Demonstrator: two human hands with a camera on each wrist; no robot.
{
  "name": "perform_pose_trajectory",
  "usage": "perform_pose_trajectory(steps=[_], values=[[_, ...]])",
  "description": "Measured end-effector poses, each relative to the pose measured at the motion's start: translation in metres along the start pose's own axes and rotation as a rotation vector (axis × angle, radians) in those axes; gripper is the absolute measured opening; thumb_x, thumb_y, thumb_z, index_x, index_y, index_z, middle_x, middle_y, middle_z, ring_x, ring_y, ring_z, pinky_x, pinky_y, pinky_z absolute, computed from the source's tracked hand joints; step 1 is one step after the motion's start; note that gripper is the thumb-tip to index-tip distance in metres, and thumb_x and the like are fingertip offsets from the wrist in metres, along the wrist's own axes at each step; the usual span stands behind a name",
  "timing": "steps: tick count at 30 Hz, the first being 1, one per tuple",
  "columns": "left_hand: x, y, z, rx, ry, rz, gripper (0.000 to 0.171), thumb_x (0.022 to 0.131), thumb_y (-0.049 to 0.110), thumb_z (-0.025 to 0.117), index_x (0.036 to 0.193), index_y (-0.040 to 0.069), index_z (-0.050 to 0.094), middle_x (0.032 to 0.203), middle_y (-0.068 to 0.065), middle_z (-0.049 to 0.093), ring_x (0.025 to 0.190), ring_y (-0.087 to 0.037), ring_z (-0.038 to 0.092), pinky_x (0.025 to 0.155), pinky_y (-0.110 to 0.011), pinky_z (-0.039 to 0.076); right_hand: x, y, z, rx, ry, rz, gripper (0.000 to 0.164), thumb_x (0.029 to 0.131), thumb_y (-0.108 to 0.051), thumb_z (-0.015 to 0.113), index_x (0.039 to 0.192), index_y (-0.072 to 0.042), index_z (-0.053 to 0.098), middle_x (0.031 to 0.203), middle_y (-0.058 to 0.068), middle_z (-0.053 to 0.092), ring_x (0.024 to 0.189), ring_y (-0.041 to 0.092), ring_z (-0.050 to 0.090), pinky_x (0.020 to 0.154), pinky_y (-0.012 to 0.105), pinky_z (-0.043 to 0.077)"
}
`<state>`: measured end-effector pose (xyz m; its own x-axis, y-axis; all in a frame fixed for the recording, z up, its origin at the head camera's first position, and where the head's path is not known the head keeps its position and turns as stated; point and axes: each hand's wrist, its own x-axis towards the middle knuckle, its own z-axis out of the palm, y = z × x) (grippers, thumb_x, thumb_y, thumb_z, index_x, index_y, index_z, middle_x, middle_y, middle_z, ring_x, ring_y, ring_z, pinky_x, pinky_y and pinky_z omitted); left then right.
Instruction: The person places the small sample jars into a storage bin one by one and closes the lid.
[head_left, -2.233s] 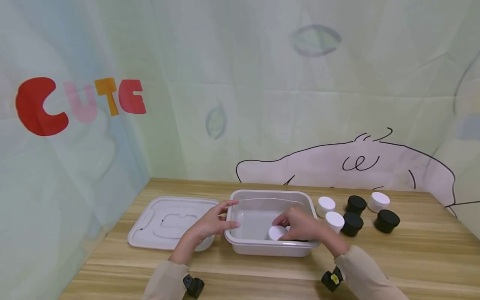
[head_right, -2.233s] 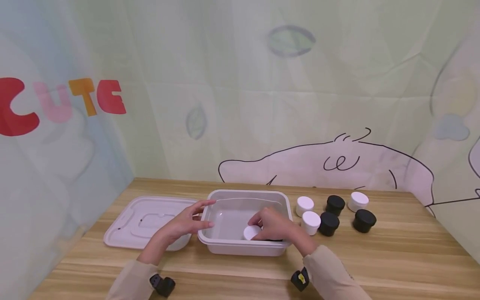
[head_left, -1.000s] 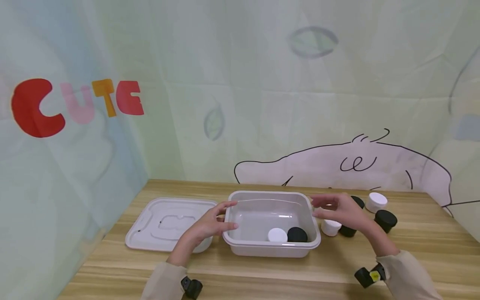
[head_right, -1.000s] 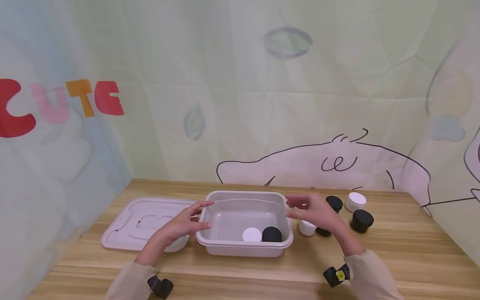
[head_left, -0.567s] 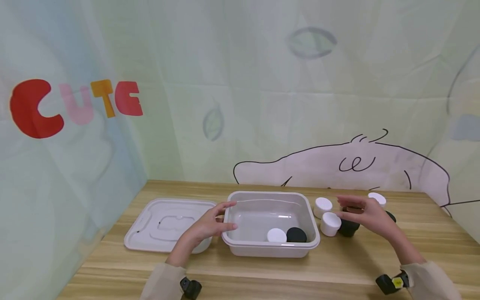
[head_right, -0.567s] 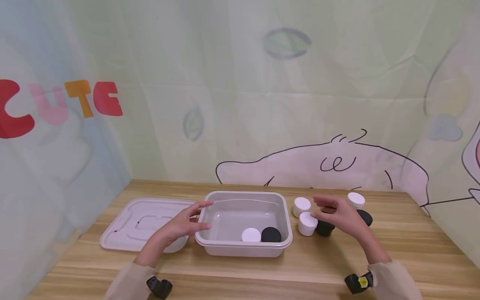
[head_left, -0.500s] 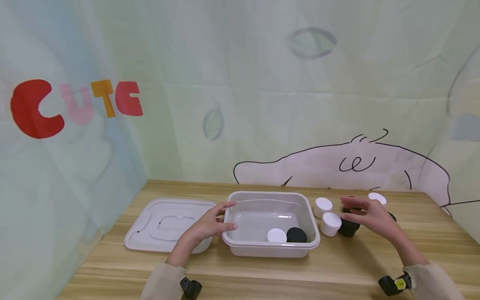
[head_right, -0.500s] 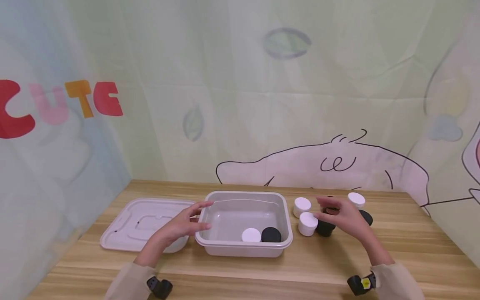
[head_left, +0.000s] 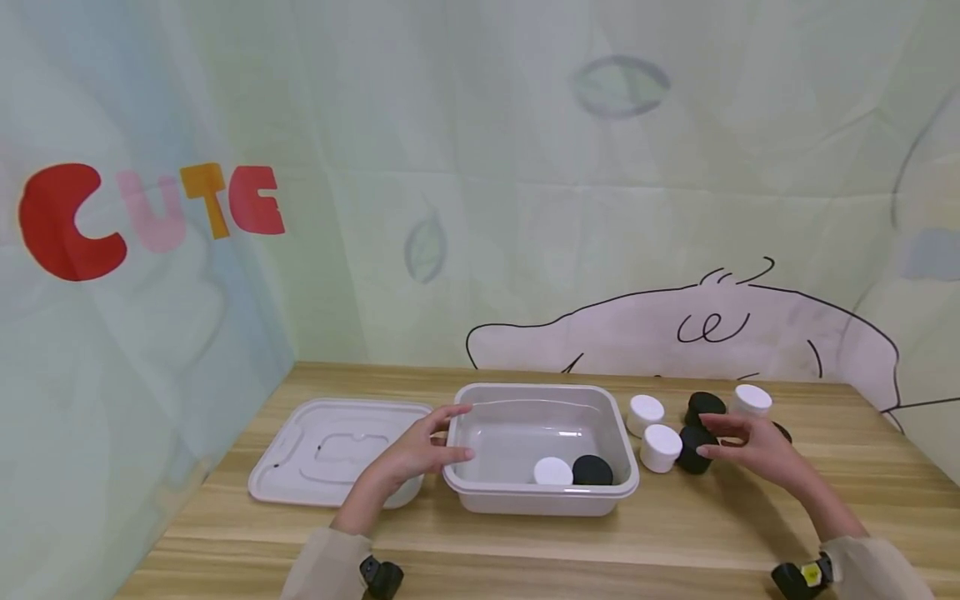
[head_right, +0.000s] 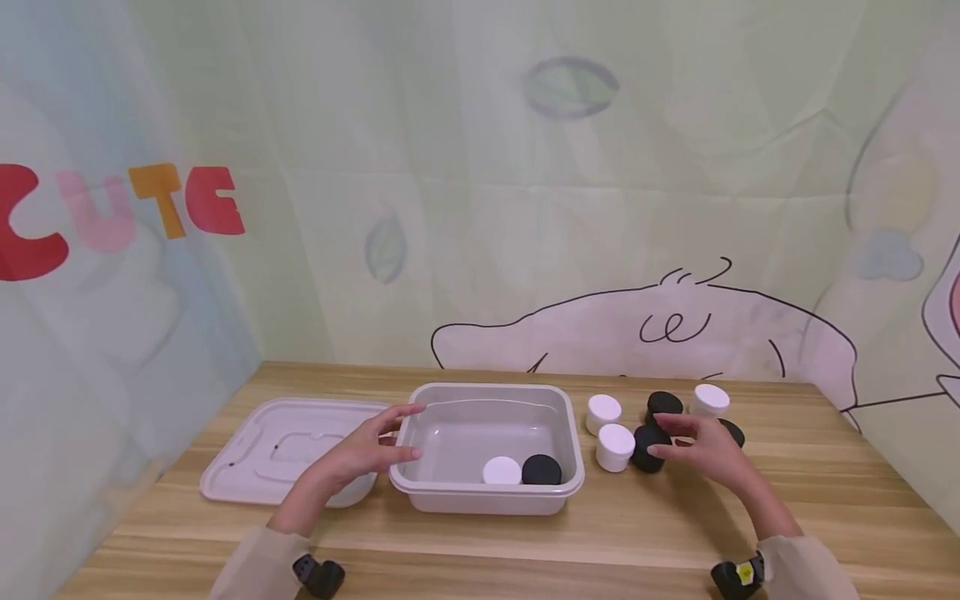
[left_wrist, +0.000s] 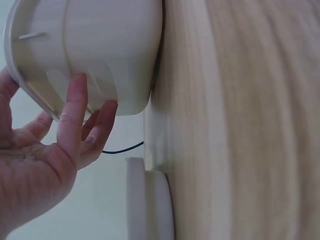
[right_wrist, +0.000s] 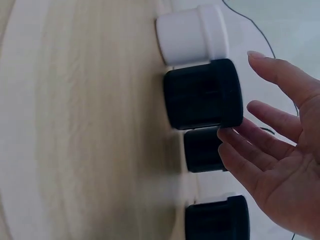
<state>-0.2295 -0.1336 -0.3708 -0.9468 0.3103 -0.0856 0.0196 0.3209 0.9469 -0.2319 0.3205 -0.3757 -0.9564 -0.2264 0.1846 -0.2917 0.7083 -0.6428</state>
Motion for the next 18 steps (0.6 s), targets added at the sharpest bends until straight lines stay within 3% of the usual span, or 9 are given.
perform_pose_trajectory(steps=[3,18], values=[[-0.0002,-0.0007,-0.0002,-0.002,-0.001,0.001,0.066,0.078,0.016,0.072,0.135,0.012,0.041,0.126,-0.023,0.045,0.096,-0.024,0.055,0.064,-0.030,0.049,0.0006,0.0034,0.0020,-0.015,-0.013,-0.002,0.055,0.076,-0.021,0.073,0.117,0.011,0.054,0.112,0.027,0.058,0.098,0.034,0.059,0.074,0.030,0.050],[0.0001,-0.0015,-0.0007,-0.020,-0.019,0.013,0.065,0.079,0.014,0.071,0.135,0.010,0.040,0.126,-0.023,0.045,0.097,-0.024,0.056,0.065,-0.031,0.050,0.0000,0.0087,0.0062,-0.040,0.015,0.039,0.050,0.074,-0.020,0.075,0.112,0.008,0.059,0.102,0.024,0.062,0.087,0.031,0.063,0.064,0.022,0.049]])
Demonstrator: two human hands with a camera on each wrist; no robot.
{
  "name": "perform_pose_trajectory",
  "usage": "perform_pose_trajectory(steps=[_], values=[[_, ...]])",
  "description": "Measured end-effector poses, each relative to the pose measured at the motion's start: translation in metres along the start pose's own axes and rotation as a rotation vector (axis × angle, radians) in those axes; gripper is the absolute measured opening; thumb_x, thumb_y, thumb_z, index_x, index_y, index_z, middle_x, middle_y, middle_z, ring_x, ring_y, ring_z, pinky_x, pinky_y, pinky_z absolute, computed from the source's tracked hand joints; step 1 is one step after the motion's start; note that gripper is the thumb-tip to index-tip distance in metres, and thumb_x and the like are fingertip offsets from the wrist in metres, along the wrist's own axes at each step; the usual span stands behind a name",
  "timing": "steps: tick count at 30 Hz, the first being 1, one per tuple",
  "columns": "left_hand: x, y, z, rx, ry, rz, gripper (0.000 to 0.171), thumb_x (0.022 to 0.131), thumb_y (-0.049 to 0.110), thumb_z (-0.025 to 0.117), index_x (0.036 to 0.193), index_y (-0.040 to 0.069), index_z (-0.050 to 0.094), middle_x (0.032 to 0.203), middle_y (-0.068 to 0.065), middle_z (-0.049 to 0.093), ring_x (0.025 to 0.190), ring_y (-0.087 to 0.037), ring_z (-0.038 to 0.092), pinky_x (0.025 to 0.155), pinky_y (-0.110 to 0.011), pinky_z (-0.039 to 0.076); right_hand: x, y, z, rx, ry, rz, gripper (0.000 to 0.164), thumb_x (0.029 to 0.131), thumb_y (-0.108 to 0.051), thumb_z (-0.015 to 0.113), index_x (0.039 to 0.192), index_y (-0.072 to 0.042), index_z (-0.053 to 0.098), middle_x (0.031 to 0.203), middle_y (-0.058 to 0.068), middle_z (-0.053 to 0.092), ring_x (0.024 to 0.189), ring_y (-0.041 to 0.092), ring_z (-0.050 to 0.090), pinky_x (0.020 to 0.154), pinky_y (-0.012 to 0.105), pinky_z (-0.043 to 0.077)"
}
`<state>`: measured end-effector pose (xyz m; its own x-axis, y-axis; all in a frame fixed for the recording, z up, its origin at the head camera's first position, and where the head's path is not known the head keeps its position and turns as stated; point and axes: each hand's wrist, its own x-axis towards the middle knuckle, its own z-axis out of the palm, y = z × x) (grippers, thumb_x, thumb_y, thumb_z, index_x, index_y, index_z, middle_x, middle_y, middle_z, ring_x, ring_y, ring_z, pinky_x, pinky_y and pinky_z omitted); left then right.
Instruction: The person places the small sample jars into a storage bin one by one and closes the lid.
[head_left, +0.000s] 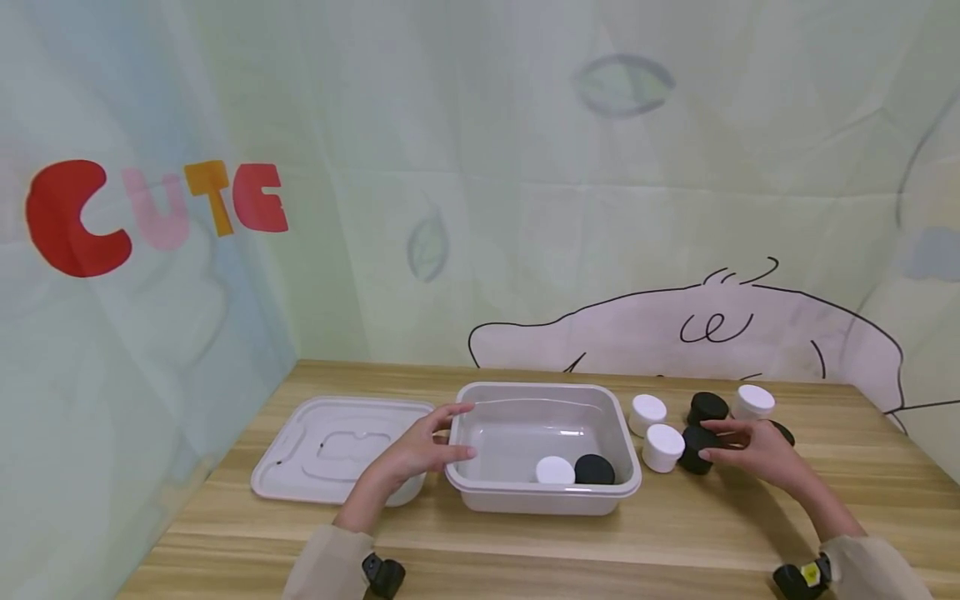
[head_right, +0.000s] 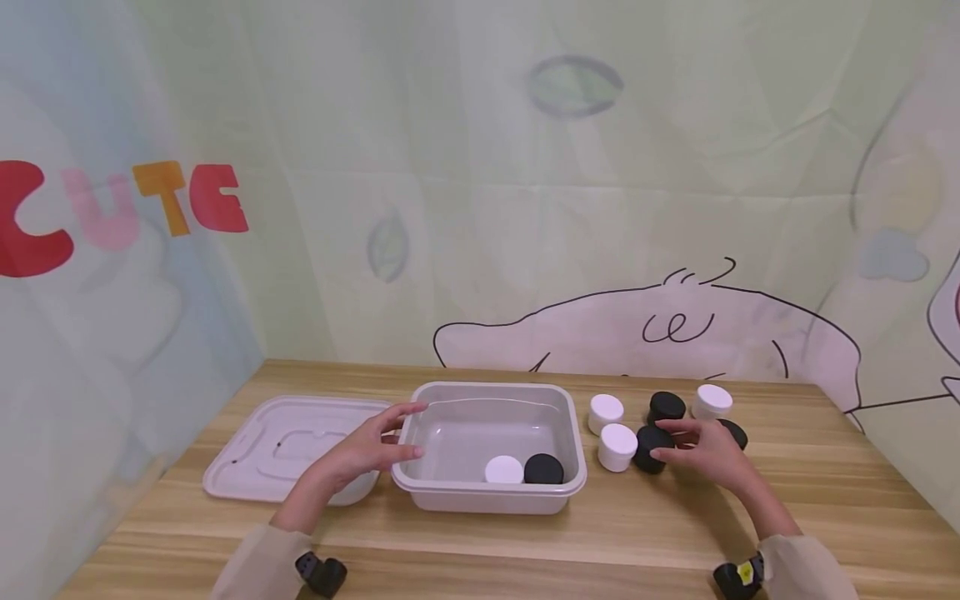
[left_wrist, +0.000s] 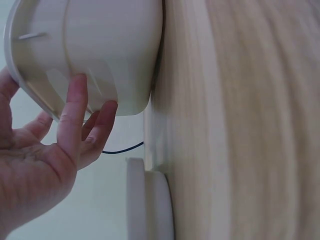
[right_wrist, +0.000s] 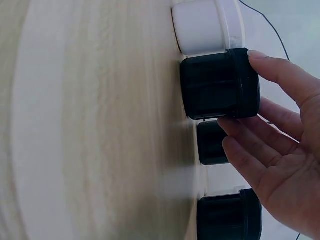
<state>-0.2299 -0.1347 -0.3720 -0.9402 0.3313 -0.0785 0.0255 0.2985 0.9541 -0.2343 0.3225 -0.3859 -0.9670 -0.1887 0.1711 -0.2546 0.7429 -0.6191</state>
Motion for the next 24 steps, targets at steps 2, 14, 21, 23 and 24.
perform_pose_trajectory(steps=[2,14,21,23,24], values=[[0.000,0.000,0.000,0.000,0.000,-0.002,0.065,0.079,0.014,0.071,0.135,0.010,0.040,0.126,-0.023,0.045,0.096,-0.024,0.056,0.064,-0.030,0.050,0.000,0.000,0.000,-0.008,0.002,0.001,0.050,0.074,-0.021,0.075,0.112,0.008,0.060,0.102,0.024,0.062,0.087,0.031,0.063,0.064,0.022,0.048],[0.002,-0.002,0.001,-0.006,-0.005,0.005,0.066,0.078,0.015,0.072,0.135,0.010,0.040,0.125,-0.023,0.046,0.095,-0.023,0.056,0.064,-0.030,0.050,-0.003,-0.001,-0.003,-0.059,0.075,0.037,0.052,0.072,-0.027,0.077,0.108,0.007,0.063,0.101,0.025,0.063,0.083,0.026,0.064,0.064,0.020,0.047],[0.002,-0.002,0.001,-0.005,-0.004,0.010,0.066,0.077,0.015,0.072,0.135,0.009,0.040,0.125,-0.023,0.046,0.096,-0.024,0.056,0.064,-0.031,0.050,-0.005,-0.008,-0.018,-0.063,0.108,0.023,0.052,0.074,-0.029,0.075,0.109,0.006,0.062,0.104,0.025,0.063,0.082,0.016,0.064,0.063,0.019,0.047],[0.001,-0.002,0.000,-0.006,-0.004,0.009,0.066,0.077,0.015,0.072,0.135,0.009,0.040,0.125,-0.024,0.046,0.096,-0.024,0.056,0.064,-0.031,0.050,-0.005,-0.012,-0.023,-0.067,0.107,0.029,0.053,0.074,-0.031,0.075,0.111,0.005,0.062,0.105,0.025,0.062,0.081,0.010,0.062,0.063,0.019,0.047],[0.001,-0.002,0.000,-0.007,-0.005,0.007,0.066,0.077,0.015,0.072,0.135,0.009,0.040,0.125,-0.024,0.046,0.096,-0.024,0.056,0.064,-0.031,0.050,-0.005,-0.014,-0.025,-0.066,0.109,0.031,0.053,0.075,-0.031,0.075,0.111,0.005,0.062,0.106,0.025,0.062,0.080,0.007,0.062,0.063,0.019,0.047]])
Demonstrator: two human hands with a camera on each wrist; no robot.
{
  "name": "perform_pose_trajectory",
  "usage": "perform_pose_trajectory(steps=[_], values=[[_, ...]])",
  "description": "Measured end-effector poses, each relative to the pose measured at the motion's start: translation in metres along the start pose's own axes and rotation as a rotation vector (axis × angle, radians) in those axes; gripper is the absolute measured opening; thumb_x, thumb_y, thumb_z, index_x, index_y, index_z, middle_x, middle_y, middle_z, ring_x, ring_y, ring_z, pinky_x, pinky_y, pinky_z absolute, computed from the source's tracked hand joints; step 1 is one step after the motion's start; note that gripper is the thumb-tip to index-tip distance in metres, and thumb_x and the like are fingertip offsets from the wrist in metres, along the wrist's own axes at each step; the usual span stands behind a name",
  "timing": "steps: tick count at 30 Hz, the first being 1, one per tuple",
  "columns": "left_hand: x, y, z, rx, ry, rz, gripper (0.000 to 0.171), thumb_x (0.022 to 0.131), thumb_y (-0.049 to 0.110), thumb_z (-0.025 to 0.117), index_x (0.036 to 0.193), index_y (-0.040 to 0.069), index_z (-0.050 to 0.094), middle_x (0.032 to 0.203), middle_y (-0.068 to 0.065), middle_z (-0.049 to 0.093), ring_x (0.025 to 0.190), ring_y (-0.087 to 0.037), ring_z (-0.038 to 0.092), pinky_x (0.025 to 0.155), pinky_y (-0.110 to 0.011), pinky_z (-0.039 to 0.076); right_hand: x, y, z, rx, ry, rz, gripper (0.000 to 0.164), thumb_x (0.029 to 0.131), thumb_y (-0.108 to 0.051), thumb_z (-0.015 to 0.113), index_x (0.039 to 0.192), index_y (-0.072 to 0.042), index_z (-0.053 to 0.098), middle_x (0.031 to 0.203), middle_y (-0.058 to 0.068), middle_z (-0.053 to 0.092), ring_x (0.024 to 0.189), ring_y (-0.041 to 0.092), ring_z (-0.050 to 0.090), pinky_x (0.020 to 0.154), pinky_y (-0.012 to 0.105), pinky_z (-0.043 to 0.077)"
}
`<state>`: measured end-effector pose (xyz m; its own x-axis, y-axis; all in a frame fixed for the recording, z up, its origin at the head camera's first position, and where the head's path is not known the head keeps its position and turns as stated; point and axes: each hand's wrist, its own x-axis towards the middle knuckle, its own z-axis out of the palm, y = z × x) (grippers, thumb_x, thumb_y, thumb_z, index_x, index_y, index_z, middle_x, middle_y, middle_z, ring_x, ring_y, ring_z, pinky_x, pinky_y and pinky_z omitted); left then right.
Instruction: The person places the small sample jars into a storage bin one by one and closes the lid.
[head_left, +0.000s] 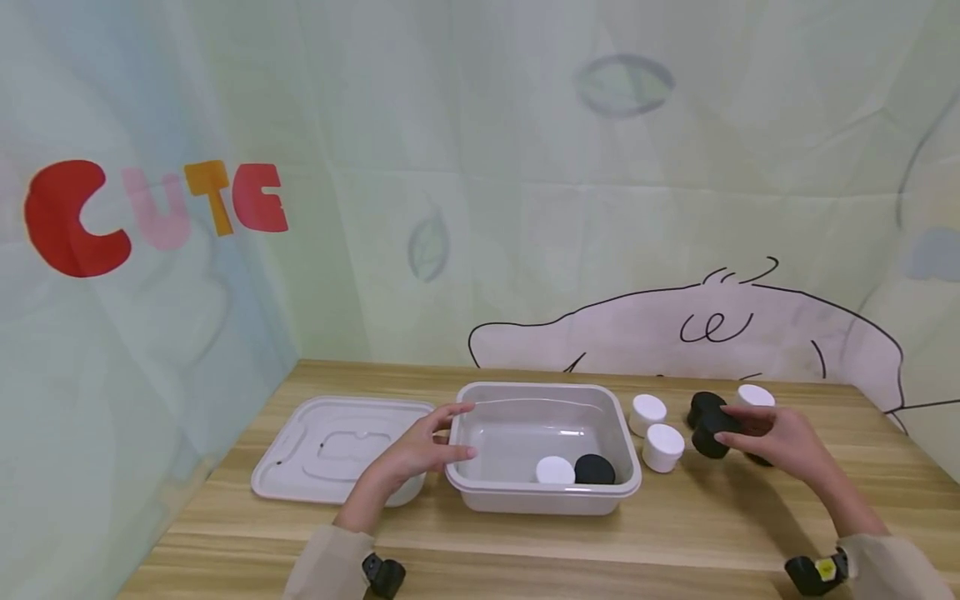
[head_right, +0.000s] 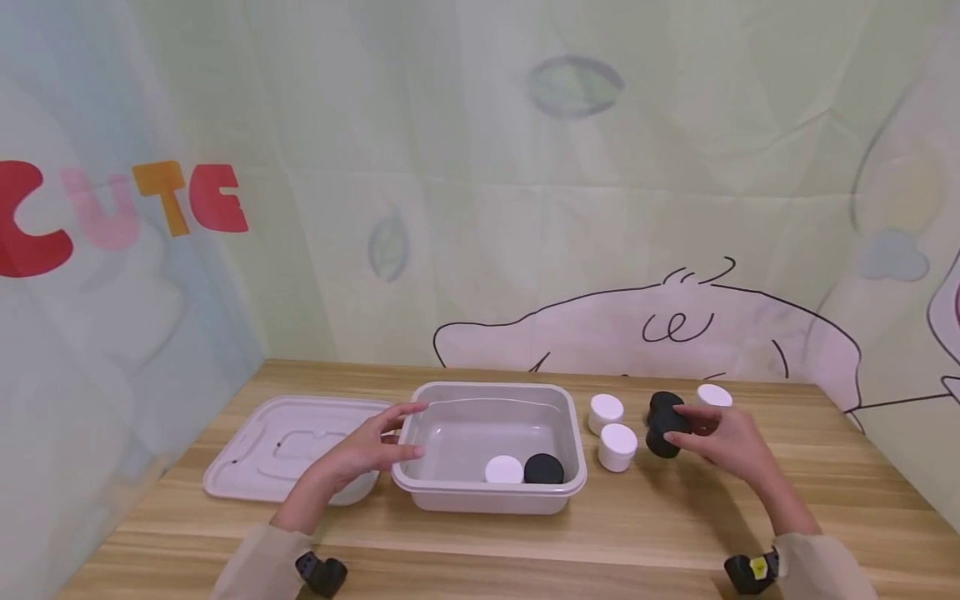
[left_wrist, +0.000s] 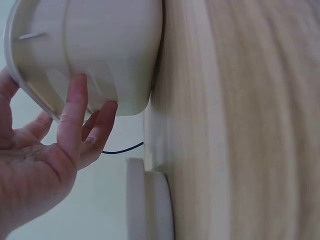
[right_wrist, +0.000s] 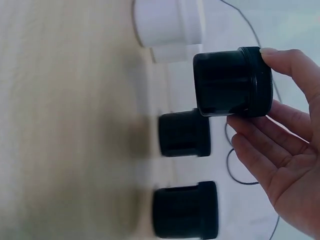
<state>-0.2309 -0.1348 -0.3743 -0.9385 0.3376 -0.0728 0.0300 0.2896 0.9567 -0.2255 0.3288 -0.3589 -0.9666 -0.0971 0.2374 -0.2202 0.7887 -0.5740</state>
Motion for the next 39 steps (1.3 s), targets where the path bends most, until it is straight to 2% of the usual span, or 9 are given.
perform_pose_trajectory(steps=[2,5,9,13,15,22,31,35,39], values=[[0.000,0.000,0.000,0.001,0.001,-0.002,0.066,0.078,0.015,0.072,0.135,0.009,0.040,0.125,-0.024,0.046,0.096,-0.024,0.056,0.064,-0.031,0.050,0.000,-0.004,-0.004,0.002,0.010,0.010,0.054,0.075,-0.032,0.074,0.112,0.004,0.062,0.106,0.024,0.062,0.077,0.000,0.059,0.063,0.018,0.047],[0.000,0.000,0.000,0.005,0.002,-0.005,0.066,0.078,0.015,0.072,0.135,0.010,0.040,0.125,-0.023,0.046,0.096,-0.024,0.056,0.064,-0.031,0.050,0.000,-0.011,-0.007,0.020,0.026,0.002,0.053,0.075,-0.030,0.075,0.112,0.004,0.062,0.106,0.025,0.062,0.077,-0.002,0.058,0.064,0.018,0.047],[0.001,0.000,0.000,0.006,0.001,-0.002,0.066,0.078,0.015,0.072,0.135,0.010,0.040,0.125,-0.023,0.046,0.096,-0.024,0.056,0.065,-0.031,0.050,0.001,-0.022,-0.008,0.050,0.035,-0.023,0.051,0.075,-0.027,0.075,0.111,0.006,0.061,0.105,0.027,0.061,0.082,0.017,0.064,0.064,0.019,0.050],[0.000,-0.001,0.000,-0.012,-0.010,0.010,0.066,0.077,0.014,0.072,0.135,0.008,0.040,0.125,-0.023,0.046,0.098,-0.025,0.056,0.066,-0.031,0.050,0.004,-0.034,-0.008,0.063,0.034,-0.063,0.050,0.075,-0.025,0.075,0.111,0.007,0.061,0.106,0.028,0.060,0.088,0.035,0.063,0.065,0.024,0.052],[0.000,-0.001,0.000,-0.017,-0.015,0.015,0.066,0.077,0.014,0.072,0.135,0.008,0.040,0.125,-0.024,0.046,0.098,-0.026,0.056,0.066,-0.031,0.050,0.005,-0.040,-0.007,0.067,0.036,-0.082,0.049,0.075,-0.024,0.075,0.110,0.007,0.061,0.105,0.028,0.061,0.087,0.034,0.063,0.065,0.024,0.052],[0.000,-0.001,0.000,-0.017,-0.013,0.012,0.066,0.077,0.015,0.072,0.135,0.008,0.040,0.125,-0.024,0.046,0.099,-0.026,0.056,0.067,-0.031,0.050,0.010,-0.063,-0.001,0.103,0.020,-0.103,0.050,0.074,-0.026,0.076,0.110,0.006,0.062,0.102,0.024,0.064,0.080,0.010,0.064,0.066,0.020,0.050],[0.000,0.000,0.000,-0.001,0.004,0.000,0.065,0.077,0.015,0.072,0.134,0.009,0.041,0.125,-0.024,0.046,0.099,-0.026,0.055,0.067,-0.033,0.051,0.020,-0.091,0.016,0.187,-0.006,-0.186,0.045,0.073,-0.020,0.076,0.108,0.005,0.063,0.102,0.020,0.065,0.088,0.028,0.064,0.071,0.025,0.051],[0.000,0.000,0.000,0.015,0.017,-0.004,0.065,0.077,0.016,0.073,0.134,0.010,0.042,0.124,-0.024,0.047,0.099,-0.026,0.054,0.068,-0.033,0.051,0.025,-0.103,0.025,0.191,-0.030,-0.207,0.044,0.072,-0.020,0.077,0.107,0.004,0.064,0.101,0.019,0.065,0.089,0.028,0.063,0.074,0.034,0.052],[0.000,0.001,0.000,0.015,0.017,-0.004,0.065,0.078,0.015,0.072,0.134,0.010,0.041,0.125,-0.024,0.047,0.099,-0.027,0.054,0.068,-0.034,0.051,0.028,-0.115,0.033,0.211,-0.065,-0.223,0.045,0.072,-0.022,0.077,0.108,0.003,0.064,0.102,0.019,0.065,0.089,0.027,0.063,0.075,0.035,0.051]])
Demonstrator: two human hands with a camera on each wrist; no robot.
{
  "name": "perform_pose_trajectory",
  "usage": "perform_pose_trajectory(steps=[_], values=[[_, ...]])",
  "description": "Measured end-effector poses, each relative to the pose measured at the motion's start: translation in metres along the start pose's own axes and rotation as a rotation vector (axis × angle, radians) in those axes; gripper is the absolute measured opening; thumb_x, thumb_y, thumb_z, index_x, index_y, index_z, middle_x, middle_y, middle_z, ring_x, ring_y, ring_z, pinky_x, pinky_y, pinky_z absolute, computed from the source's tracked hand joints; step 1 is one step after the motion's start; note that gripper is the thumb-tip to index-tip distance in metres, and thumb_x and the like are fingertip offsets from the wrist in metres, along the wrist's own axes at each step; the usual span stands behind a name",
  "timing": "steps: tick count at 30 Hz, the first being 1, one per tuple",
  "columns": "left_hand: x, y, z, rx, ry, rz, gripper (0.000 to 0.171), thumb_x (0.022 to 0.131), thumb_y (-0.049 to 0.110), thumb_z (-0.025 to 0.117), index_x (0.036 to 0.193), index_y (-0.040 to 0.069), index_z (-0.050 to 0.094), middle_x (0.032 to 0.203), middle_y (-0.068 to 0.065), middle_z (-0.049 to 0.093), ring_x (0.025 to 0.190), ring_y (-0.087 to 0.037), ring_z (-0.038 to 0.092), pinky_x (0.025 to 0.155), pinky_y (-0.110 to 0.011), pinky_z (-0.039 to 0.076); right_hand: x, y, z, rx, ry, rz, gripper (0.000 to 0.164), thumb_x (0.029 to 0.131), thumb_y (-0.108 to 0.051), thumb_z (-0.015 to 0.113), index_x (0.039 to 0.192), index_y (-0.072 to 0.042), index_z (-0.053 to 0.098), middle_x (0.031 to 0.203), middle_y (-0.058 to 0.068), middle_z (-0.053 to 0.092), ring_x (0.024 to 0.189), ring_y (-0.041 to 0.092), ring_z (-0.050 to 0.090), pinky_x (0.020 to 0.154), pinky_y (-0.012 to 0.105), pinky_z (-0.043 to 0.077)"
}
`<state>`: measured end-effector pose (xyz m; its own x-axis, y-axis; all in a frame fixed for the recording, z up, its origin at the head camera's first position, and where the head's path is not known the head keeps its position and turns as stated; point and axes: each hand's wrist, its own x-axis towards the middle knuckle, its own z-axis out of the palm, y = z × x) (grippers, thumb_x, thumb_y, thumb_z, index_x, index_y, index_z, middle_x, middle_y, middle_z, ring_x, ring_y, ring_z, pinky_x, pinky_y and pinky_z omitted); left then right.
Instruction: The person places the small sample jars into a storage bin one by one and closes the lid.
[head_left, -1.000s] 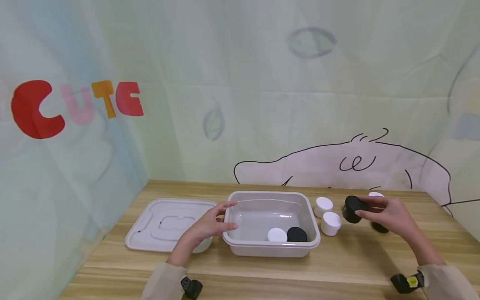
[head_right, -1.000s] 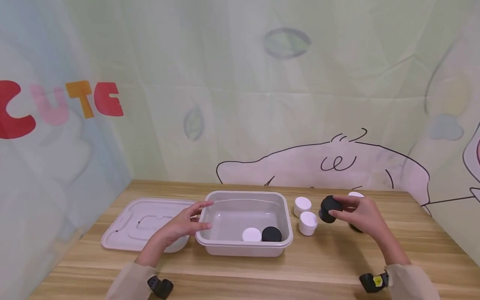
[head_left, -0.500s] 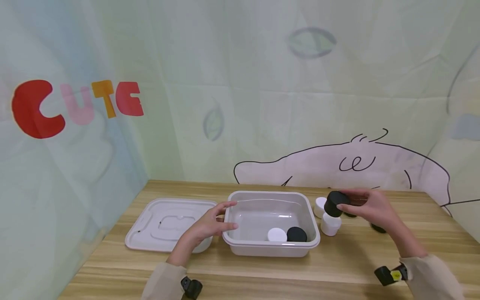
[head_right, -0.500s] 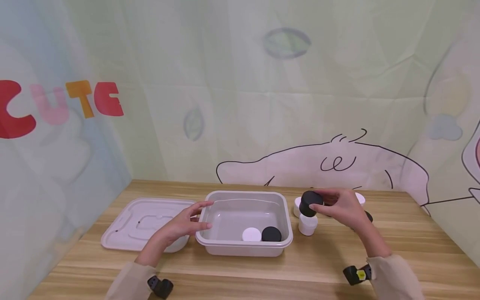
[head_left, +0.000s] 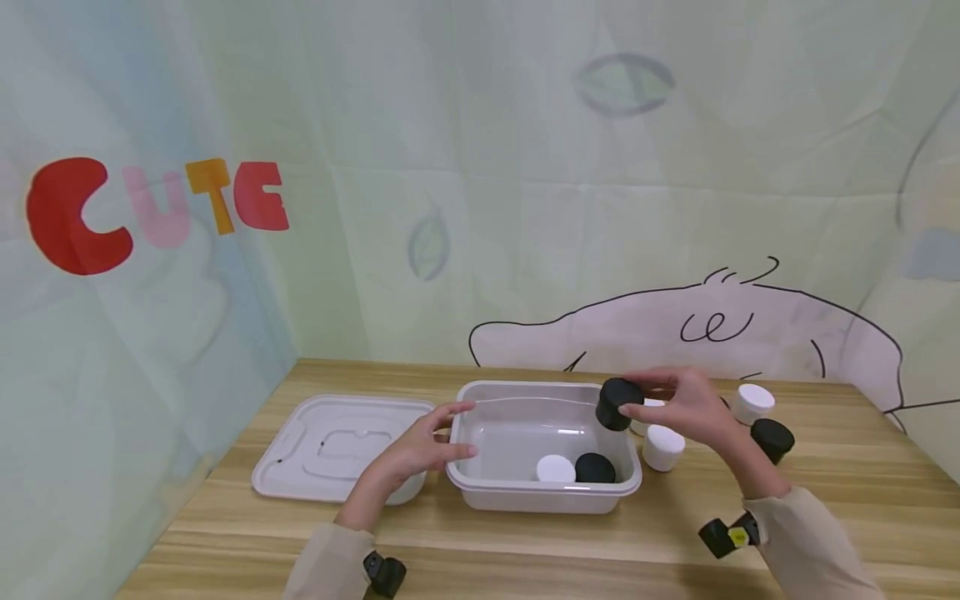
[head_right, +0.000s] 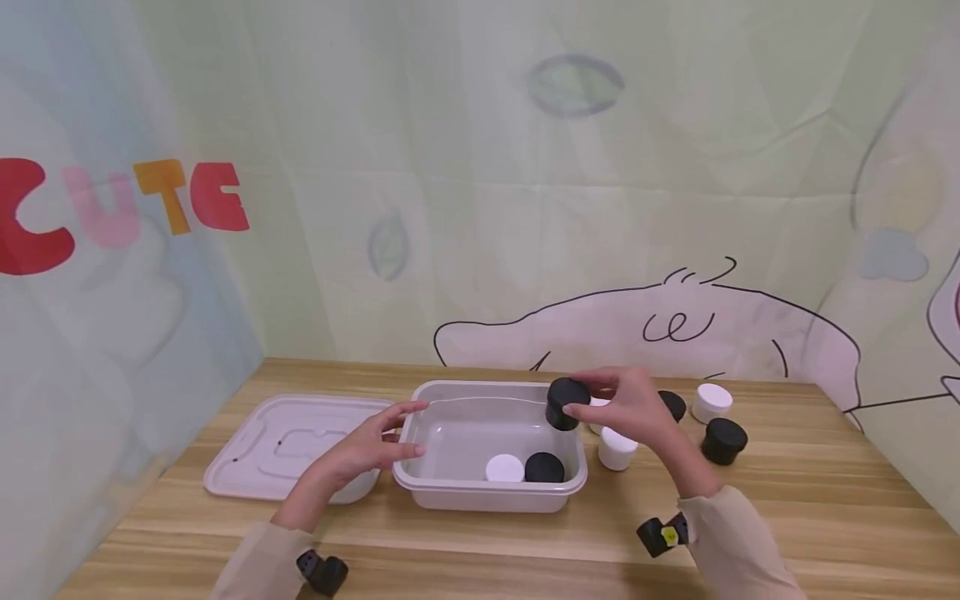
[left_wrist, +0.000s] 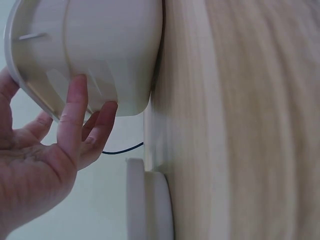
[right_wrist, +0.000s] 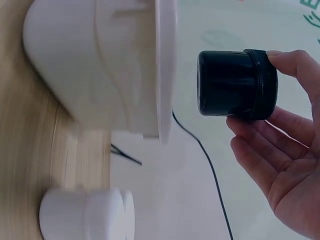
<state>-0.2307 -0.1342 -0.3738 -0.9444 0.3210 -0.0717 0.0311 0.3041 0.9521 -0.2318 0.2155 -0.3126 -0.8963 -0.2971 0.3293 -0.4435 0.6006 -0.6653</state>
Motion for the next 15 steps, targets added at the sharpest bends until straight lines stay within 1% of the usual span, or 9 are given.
perform_pose_trajectory(steps=[3,8,10,15], values=[[0.000,0.000,0.000,-0.010,-0.009,0.002,0.065,0.078,0.015,0.072,0.135,0.009,0.041,0.125,-0.025,0.046,0.099,-0.027,0.054,0.069,-0.034,0.051,0.005,-0.005,0.010,0.036,-0.024,-0.024,0.045,0.072,-0.020,0.077,0.107,0.003,0.064,0.102,0.018,0.065,0.089,0.026,0.063,0.076,0.035,0.051],[-0.001,0.000,-0.001,-0.010,-0.011,0.004,0.066,0.077,0.016,0.073,0.134,0.009,0.041,0.125,-0.025,0.046,0.099,-0.027,0.053,0.069,-0.034,0.051,0.013,-0.014,0.028,0.062,-0.069,-0.066,0.043,0.071,-0.020,0.078,0.106,0.002,0.065,0.099,0.015,0.066,0.085,0.022,0.063,0.076,0.036,0.051],[-0.001,0.000,0.000,-0.009,-0.008,0.002,0.065,0.077,0.016,0.073,0.134,0.009,0.041,0.124,-0.025,0.047,0.099,-0.027,0.054,0.069,-0.034,0.051,0.015,-0.018,0.036,0.060,-0.091,-0.071,0.043,0.071,-0.021,0.077,0.106,0.001,0.065,0.098,0.014,0.066,0.085,0.021,0.063,0.075,0.034,0.052],[-0.002,0.001,0.000,-0.004,0.003,-0.011,0.065,0.077,0.016,0.073,0.134,0.010,0.042,0.123,-0.023,0.048,0.099,-0.028,0.054,0.069,-0.035,0.051,0.021,-0.024,0.053,0.095,-0.132,-0.084,0.042,0.071,-0.019,0.077,0.106,0.002,0.065,0.095,0.013,0.067,0.083,0.019,0.063,0.074,0.033,0.052]])
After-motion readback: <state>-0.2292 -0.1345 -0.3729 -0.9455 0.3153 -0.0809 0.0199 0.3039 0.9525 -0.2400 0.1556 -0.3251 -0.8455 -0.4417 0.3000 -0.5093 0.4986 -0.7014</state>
